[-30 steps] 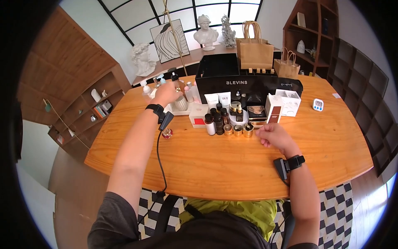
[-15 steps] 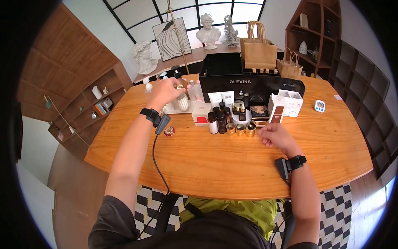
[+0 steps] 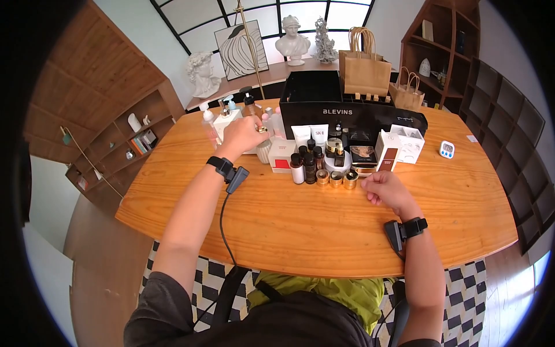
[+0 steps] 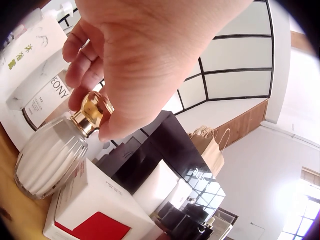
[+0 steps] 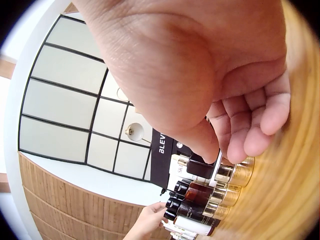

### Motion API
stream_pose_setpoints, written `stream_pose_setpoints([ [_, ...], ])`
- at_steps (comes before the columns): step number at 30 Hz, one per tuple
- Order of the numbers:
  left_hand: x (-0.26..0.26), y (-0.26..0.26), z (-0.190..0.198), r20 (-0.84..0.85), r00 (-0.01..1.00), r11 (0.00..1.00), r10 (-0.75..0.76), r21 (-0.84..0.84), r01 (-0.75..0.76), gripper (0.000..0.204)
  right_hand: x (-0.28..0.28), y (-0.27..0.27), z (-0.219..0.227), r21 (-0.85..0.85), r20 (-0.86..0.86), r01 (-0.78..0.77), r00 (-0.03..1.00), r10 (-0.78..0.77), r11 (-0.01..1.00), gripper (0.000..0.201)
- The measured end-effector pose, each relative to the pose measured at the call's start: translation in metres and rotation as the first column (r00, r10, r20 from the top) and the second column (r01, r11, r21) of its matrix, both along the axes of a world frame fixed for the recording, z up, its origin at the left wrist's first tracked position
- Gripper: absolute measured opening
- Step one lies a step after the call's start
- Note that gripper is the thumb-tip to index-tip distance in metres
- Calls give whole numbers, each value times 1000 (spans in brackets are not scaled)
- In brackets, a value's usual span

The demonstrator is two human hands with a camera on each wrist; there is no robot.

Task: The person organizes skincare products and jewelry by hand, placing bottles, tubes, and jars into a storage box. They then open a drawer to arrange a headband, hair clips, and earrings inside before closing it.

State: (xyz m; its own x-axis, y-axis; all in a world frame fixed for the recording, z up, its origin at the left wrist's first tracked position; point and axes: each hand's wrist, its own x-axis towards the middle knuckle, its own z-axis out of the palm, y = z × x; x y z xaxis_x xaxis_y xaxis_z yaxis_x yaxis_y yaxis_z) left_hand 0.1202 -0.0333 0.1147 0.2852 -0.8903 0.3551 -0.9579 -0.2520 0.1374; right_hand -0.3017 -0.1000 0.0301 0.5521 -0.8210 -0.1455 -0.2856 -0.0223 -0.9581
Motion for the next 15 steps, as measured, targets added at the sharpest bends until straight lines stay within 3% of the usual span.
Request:
stream_pose_setpoints([
  [9, 2, 2, -8, -3, 1000, 999, 5, -53, -5, 45, 0, -1, -1, -1, 7, -1, 1000, 1, 1000, 16],
  [15, 4, 8, -2, -23, 1000, 1000, -10, 3, 10, 53, 1, 1, 1, -6, 1, 8, 1000, -8, 1000, 15],
])
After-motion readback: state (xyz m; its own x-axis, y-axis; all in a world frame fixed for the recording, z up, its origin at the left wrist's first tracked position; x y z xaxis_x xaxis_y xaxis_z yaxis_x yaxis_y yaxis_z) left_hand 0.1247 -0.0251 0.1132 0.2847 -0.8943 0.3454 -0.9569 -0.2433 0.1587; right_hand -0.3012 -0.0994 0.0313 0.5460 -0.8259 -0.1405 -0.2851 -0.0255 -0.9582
